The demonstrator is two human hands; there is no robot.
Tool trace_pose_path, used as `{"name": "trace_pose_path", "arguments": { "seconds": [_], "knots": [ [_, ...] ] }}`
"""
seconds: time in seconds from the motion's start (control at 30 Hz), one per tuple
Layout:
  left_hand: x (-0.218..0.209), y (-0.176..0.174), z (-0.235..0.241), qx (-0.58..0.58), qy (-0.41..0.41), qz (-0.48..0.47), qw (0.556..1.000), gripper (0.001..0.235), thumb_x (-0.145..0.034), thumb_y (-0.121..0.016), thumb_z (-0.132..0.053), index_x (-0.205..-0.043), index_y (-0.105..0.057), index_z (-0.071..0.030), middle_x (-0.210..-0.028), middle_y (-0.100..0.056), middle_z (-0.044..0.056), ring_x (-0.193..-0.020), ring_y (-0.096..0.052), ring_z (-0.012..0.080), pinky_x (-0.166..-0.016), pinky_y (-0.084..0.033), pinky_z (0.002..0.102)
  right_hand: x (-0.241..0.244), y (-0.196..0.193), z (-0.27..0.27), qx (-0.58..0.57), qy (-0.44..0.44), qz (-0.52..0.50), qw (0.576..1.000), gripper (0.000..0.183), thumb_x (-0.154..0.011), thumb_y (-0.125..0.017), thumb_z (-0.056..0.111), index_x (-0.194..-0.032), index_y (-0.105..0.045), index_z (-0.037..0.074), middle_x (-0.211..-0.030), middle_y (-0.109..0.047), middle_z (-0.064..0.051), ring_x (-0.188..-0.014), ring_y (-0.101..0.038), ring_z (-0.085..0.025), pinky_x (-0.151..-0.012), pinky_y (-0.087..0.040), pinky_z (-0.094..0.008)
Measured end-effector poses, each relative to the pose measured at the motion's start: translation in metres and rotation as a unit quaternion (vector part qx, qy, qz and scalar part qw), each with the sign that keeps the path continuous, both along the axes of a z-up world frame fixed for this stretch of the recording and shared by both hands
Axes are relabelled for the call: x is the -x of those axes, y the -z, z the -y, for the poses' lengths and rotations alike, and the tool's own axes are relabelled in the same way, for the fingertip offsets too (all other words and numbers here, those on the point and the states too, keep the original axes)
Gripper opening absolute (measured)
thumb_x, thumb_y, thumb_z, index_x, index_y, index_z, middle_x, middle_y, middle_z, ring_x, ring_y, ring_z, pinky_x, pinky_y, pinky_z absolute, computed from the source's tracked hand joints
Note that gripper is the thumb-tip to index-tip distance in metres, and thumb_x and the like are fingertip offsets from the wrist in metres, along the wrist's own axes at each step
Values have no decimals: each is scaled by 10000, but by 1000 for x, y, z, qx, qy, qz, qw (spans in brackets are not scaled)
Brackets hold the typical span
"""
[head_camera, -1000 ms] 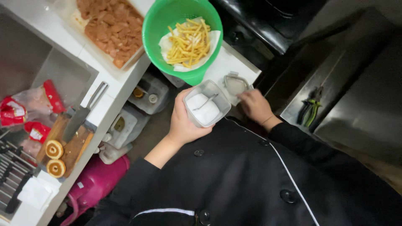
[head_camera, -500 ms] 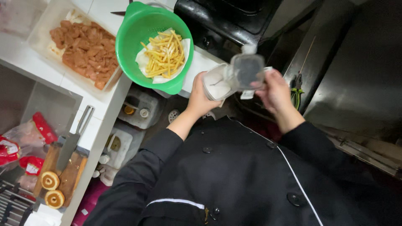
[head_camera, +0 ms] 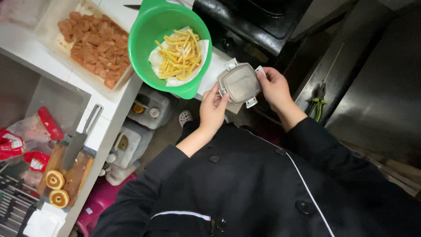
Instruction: The person retrieves fried french fries from a deep fryer using a basket and tongs, places them in a green colander lined with paper towel, seasons them with salt, and transfers them into a paper serving cup.
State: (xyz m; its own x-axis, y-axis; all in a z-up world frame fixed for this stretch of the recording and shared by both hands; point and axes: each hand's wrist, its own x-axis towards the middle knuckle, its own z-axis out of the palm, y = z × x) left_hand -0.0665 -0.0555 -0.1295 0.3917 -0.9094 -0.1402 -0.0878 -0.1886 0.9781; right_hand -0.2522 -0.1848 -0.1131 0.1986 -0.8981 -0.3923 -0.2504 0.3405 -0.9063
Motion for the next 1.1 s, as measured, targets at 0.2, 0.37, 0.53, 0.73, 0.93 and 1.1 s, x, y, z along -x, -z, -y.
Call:
{"name": "trace_pose_path", "arguments": {
  "seconds": [0.2,0.37,0.53,0.73,0.93,1.1],
  "knots": [
    [0,-3,8,-48,-57,-45,996,478,-950,-740,-178,-1375,-614,-1,-1010,-649,57,-841,-622,83,-762,-534,245,-9,-13,6,9,-23,-35,999,199,-1023,-637,185,-1117,-698,20,-817,-662,32,-681,-564,-50,-623,-469,-226],
    [-2,-2,12,-34,-62,-116,991,579,-925,-737,-166,-1460,-541,-60,-947,-610,45,-768,-585,89,-708,-499,240,-11,-12,10,36,-54,-51,997,206,-1024,-649,187,-1126,-682,11,-836,-652,18,-708,-566,-59,-639,-480,-233],
    [-10,-2,17,-33,-8,65,997,603,-954,-721,-190,-1519,-523,-118,-919,-536,38,-748,-532,122,-739,-490,254,-7,-14,10,26,-80,-8,996,247,-1026,-674,191,-1190,-647,8,-920,-662,-1,-777,-595,-68,-683,-510,-226],
    [-8,-7,24,-53,-22,81,995,582,-960,-734,-250,-1496,-541,-132,-857,-529,51,-721,-504,137,-685,-456,274,-8,-28,16,34,-142,-51,988,365,-969,-675,182,-1298,-585,52,-979,-680,-10,-817,-636,-86,-672,-558,-265],
    [-12,-2,28,-56,-4,114,992,812,-905,-730,-252,-1594,-324,-114,-1015,-635,140,-824,-617,240,-761,-503,335,-10,-42,22,-6,-183,-73,980,448,-978,-656,205,-1419,-581,184,-986,-684,-1,-790,-628,-90,-670,-572,-280],
    [-25,1,37,-28,64,115,991,722,-934,-720,-203,-1583,-405,-179,-1128,-699,220,-944,-712,285,-835,-558,373,-5,-36,27,33,-233,-123,964,477,-970,-640,194,-1438,-561,239,-1007,-671,-10,-742,-606,-110,-634,-557,-301]
  ]
}}
